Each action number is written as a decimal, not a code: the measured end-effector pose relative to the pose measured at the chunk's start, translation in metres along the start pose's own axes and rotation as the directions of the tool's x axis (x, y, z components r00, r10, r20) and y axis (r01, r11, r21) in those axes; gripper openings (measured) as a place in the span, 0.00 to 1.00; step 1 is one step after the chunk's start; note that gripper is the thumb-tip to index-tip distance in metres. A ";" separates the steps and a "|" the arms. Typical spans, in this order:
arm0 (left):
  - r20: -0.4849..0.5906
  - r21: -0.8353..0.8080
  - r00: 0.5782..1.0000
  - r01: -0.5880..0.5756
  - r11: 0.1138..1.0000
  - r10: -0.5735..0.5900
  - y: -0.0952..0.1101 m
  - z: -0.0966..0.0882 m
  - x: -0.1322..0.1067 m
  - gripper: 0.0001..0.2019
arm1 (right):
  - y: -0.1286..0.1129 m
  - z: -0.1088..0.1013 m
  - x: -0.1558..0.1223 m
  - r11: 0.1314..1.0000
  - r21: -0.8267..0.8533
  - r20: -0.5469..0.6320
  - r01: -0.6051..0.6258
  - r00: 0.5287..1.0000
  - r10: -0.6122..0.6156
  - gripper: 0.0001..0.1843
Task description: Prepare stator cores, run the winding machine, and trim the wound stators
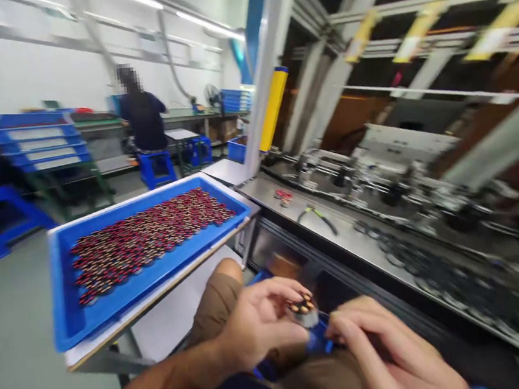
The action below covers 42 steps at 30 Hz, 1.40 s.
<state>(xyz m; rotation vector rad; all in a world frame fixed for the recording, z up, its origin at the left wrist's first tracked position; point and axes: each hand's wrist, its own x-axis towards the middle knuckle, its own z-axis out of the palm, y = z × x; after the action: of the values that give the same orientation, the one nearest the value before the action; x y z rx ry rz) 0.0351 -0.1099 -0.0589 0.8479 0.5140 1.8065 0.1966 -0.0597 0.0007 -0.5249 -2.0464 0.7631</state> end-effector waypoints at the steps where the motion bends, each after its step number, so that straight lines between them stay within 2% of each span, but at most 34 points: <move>1: 0.003 0.018 1.000 0.006 1.000 -0.006 -0.002 -0.001 0.002 0.17 | -0.001 0.003 -0.004 0.993 0.061 0.005 -0.102 0.995 0.102 0.08; 3: 0.022 0.059 0.999 0.029 0.998 -0.030 -0.007 -0.006 0.007 0.16 | 0.003 0.013 -0.012 0.913 0.244 0.059 -0.328 0.944 0.324 0.14; 4: 0.039 0.077 0.998 0.051 0.996 -0.054 -0.010 -0.008 0.010 0.16 | 0.007 0.019 -0.016 0.838 0.346 0.107 -0.421 0.905 0.411 0.16; 6: 0.077 0.101 0.991 0.103 0.990 -0.111 -0.017 -0.013 0.017 0.15 | 0.020 0.028 -0.024 0.665 0.536 0.172 -0.520 0.838 0.518 0.18; 9: 0.153 0.123 0.972 0.160 0.979 -0.178 -0.026 -0.015 0.030 0.15 | 0.040 0.030 -0.034 0.412 0.750 0.230 -0.518 0.788 0.571 0.19; 12: 0.246 0.178 0.952 0.140 0.974 -0.182 -0.036 -0.013 0.046 0.16 | 0.054 0.020 -0.038 0.207 0.868 0.254 -0.452 0.760 0.598 0.26; 14: 0.316 0.250 0.931 0.104 0.963 -0.182 -0.041 -0.010 0.057 0.15 | 0.059 0.011 -0.038 0.150 0.893 0.265 -0.424 0.766 0.585 0.29; 16: 0.394 0.322 0.895 0.081 0.943 -0.211 -0.046 -0.006 0.067 0.14 | 0.062 0.006 -0.035 0.139 0.900 0.278 -0.413 0.791 0.545 0.27; 18: 0.456 0.385 0.854 0.066 0.921 -0.252 -0.049 -0.003 0.074 0.15 | 0.066 0.003 -0.032 0.142 0.905 0.274 -0.400 0.806 0.524 0.24; 19: 0.461 0.422 0.847 0.051 0.905 -0.263 -0.050 -0.003 0.076 0.19 | 0.069 0.002 -0.031 0.155 0.907 0.257 -0.392 0.806 0.533 0.23; 21: 0.400 0.514 0.885 -0.001 0.858 -0.239 -0.050 -0.004 0.078 0.32 | 0.076 -0.001 -0.032 0.255 0.896 0.166 -0.363 0.808 0.565 0.22; 23: 0.279 0.632 0.938 -0.017 0.775 -0.207 -0.049 -0.004 0.075 0.40 | 0.083 -0.004 -0.036 0.499 0.805 -0.015 -0.321 0.830 0.558 0.21; 24: 0.227 0.685 0.950 0.002 0.729 -0.215 -0.048 -0.004 0.073 0.38 | 0.087 -0.005 -0.038 0.649 0.705 -0.127 -0.287 0.849 0.514 0.21; 25: 0.193 0.724 0.950 0.031 0.689 -0.245 -0.047 -0.003 0.070 0.34 | 0.090 -0.007 -0.040 0.783 0.570 -0.225 -0.248 0.870 0.439 0.20; 26: 0.173 0.749 0.941 0.066 0.659 -0.291 -0.046 -0.001 0.067 0.30 | 0.092 -0.008 -0.043 0.880 0.426 -0.288 -0.212 0.890 0.354 0.21; 27: 0.162 0.760 0.926 0.104 0.642 -0.341 -0.046 0.001 0.064 0.28 | 0.094 -0.008 -0.044 0.938 0.297 -0.321 -0.180 0.906 0.276 0.22; 29: 0.152 0.747 0.900 0.166 0.644 -0.409 -0.048 0.006 0.060 0.28 | 0.096 -0.009 -0.048 0.982 0.132 -0.332 -0.132 0.928 0.169 0.25; 32: 0.171 0.753 0.894 0.152 0.640 -0.413 -0.054 0.011 0.062 0.24 | 0.096 -0.016 -0.050 0.992 0.059 -0.309 -0.112 0.943 0.125 0.26; 34: 0.242 0.795 0.900 0.030 0.606 -0.362 -0.058 0.013 0.067 0.20 | 0.094 -0.024 -0.050 0.988 0.085 -0.260 -0.126 0.955 0.144 0.25; 37: 0.390 0.822 0.886 -0.213 0.527 -0.251 -0.065 0.016 0.075 0.22 | 0.090 -0.038 -0.050 0.971 0.163 -0.228 -0.175 0.951 0.209 0.21; 40: 0.501 0.801 0.852 -0.390 0.454 -0.152 -0.071 0.019 0.079 0.24 | 0.083 -0.043 -0.050 0.951 0.196 -0.304 -0.238 0.908 0.290 0.09; 42: 0.548 0.776 0.828 -0.451 0.441 -0.117 -0.074 0.021 0.079 0.24 | 0.079 -0.043 -0.051 0.935 0.201 -0.351 -0.292 0.870 0.347 0.02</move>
<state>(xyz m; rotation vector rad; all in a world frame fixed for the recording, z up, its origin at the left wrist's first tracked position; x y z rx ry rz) 0.0793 -0.0098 -0.0717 2.1629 1.0675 1.2497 0.2662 -0.0200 -0.0643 -0.8749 -1.5477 0.9133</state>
